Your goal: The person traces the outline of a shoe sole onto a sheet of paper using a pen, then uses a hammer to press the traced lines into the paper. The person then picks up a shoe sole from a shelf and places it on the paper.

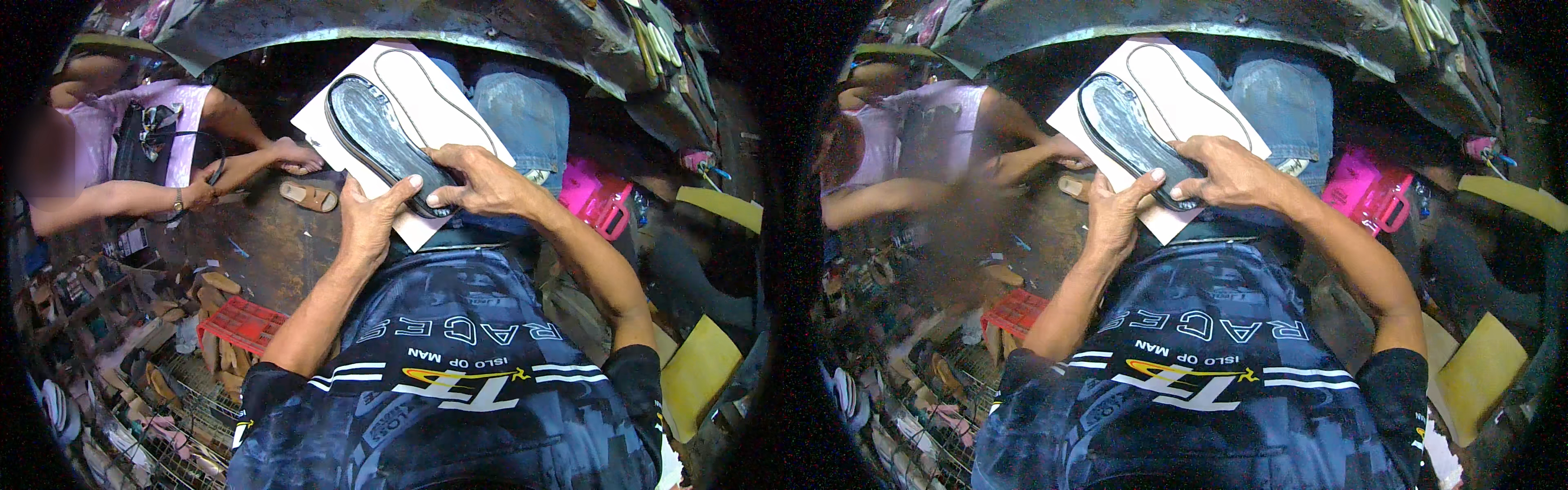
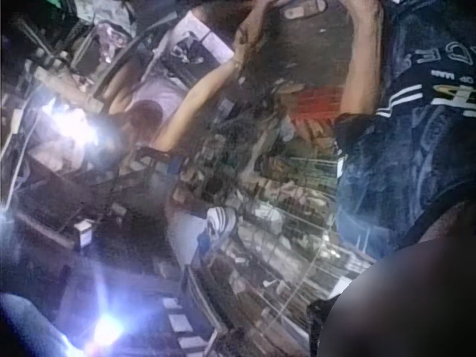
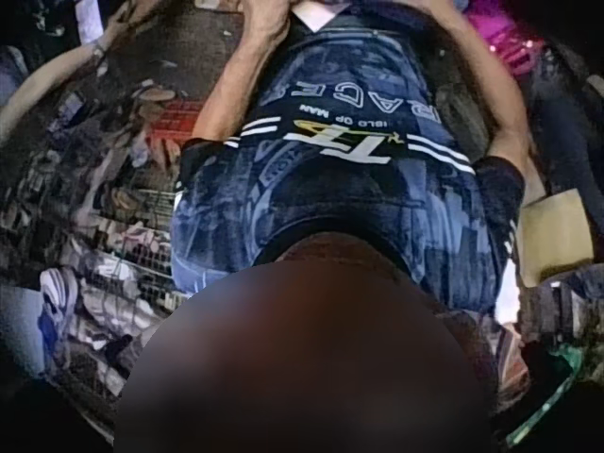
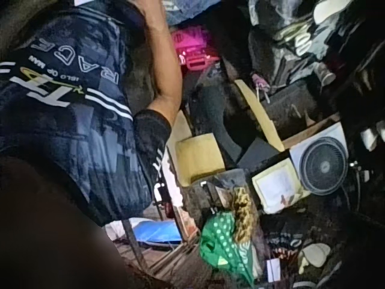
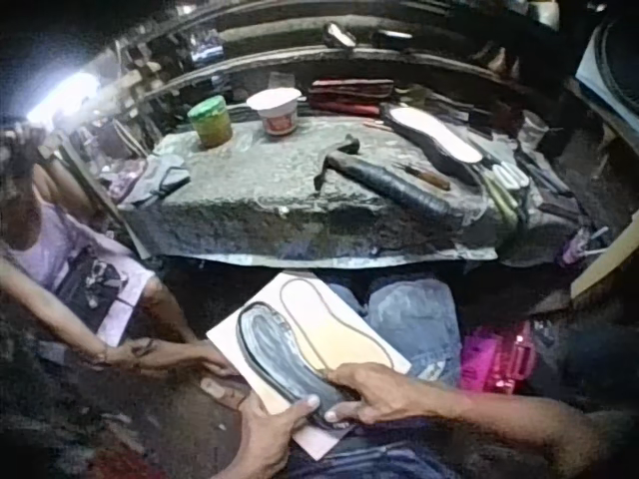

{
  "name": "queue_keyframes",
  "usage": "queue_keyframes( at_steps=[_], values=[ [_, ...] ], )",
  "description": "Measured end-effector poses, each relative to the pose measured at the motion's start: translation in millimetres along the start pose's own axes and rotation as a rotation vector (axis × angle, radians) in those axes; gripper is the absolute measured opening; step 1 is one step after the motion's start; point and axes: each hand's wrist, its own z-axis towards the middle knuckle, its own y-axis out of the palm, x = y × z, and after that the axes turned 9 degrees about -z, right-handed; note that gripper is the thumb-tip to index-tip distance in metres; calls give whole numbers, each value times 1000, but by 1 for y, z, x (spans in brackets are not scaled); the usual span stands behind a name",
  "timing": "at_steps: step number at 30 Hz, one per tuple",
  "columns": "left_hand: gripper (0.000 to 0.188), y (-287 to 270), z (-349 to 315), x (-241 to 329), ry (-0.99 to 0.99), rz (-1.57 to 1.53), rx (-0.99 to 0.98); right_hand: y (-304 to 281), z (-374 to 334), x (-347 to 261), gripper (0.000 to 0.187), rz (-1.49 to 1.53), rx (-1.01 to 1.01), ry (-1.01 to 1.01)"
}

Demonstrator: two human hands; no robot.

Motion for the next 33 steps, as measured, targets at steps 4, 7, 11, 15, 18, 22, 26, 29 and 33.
queue_keyframes(
  at_steps=[4,7,11,15,18,22,26,29,33],
  values=[
    [61,0,2,-5,30,26,43,1,-1,-2,77,-9,8,-5],
    [59,2,-1,-6,-11,-74,47,2,-1,0,79,-12,8,-14],
    [54,6,-4,-9,-4,-220,62,0,0,-4,79,-27,-14,8],
    [49,1,-1,-7,-39,-155,65,-1,1,-16,77,-23,-44,56],
    [54,-7,1,-2,-73,-104,78,0,2,-17,72,-7,-20,50],
    [65,-19,3,3,-104,-123,77,-5,10,1,51,271,-36,59],
    [64,-26,7,4,-146,-148,83,-3,23,10,30,50,177,27],
    [63,-29,9,2,-160,-158,80,2,33,6,23,-75,168,0],
    [60,-31,9,1,-179,-164,89,5,40,2,16,-139,141,-1]
  ],
)
